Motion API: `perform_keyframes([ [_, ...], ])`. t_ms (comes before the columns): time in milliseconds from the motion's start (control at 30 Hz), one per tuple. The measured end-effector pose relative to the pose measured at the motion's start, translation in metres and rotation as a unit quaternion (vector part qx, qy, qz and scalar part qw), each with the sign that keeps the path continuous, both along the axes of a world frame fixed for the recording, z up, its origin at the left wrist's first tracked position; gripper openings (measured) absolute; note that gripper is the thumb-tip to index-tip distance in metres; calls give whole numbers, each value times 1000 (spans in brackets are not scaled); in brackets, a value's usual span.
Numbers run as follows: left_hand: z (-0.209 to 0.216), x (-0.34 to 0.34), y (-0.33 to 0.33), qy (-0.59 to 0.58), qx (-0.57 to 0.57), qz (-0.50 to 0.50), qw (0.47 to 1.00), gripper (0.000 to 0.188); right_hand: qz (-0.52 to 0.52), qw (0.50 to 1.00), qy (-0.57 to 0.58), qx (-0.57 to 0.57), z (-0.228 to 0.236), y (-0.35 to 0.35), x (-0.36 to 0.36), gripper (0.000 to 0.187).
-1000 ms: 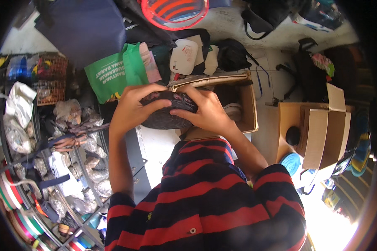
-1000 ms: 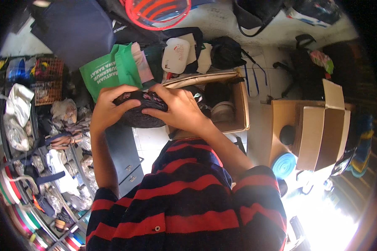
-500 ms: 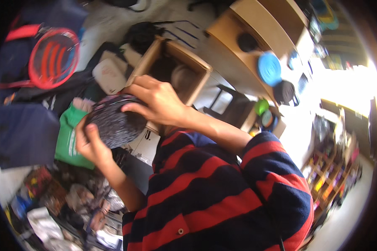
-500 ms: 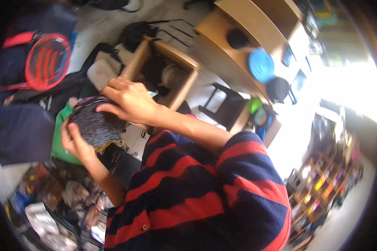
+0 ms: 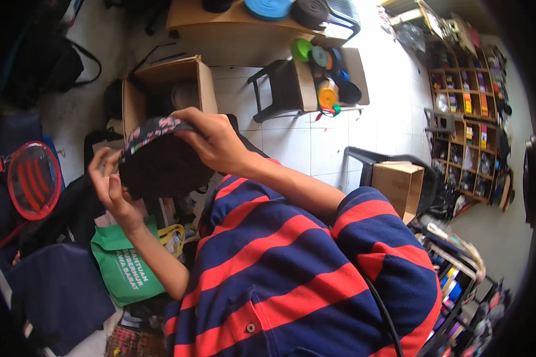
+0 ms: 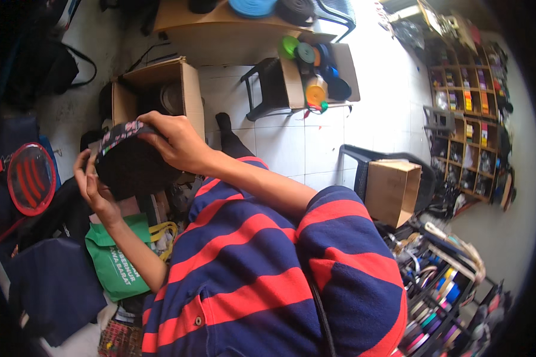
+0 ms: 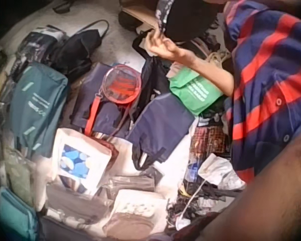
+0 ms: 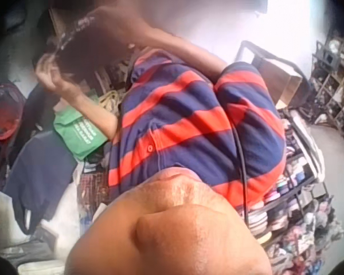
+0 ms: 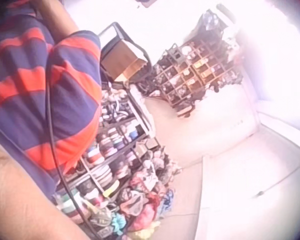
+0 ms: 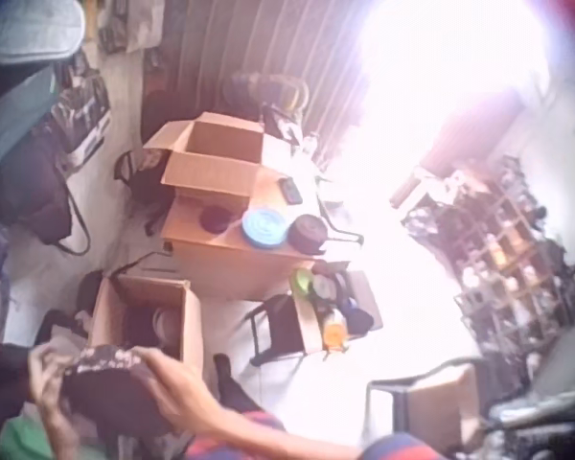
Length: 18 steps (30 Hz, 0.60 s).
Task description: The person takes various colored and textured webbing rolls from a cardboard box on the floor and places them onto specific shelves of a metal storage rack.
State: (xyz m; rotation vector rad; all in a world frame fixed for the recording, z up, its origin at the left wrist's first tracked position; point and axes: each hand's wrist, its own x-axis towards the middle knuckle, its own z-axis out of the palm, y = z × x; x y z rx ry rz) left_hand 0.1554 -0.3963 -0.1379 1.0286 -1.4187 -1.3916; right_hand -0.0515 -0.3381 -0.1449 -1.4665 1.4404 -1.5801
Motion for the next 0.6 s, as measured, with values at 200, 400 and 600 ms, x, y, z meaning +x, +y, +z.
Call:
perform_keyframes([
  [200, 46, -34, -7, -213, -88, -245, 942, 36, -5, 1000, 5, 19, 16, 30, 0, 31],
  [400, 7, -60, 15, 29, 76, -64, 995, 33, -104, 980, -160, 58, 19, 55, -11, 37],
  [600, -16, -68, 25, 105, 190, -21, 976, 39, -135, 983, -108, 54, 13, 61, -36, 27],
])
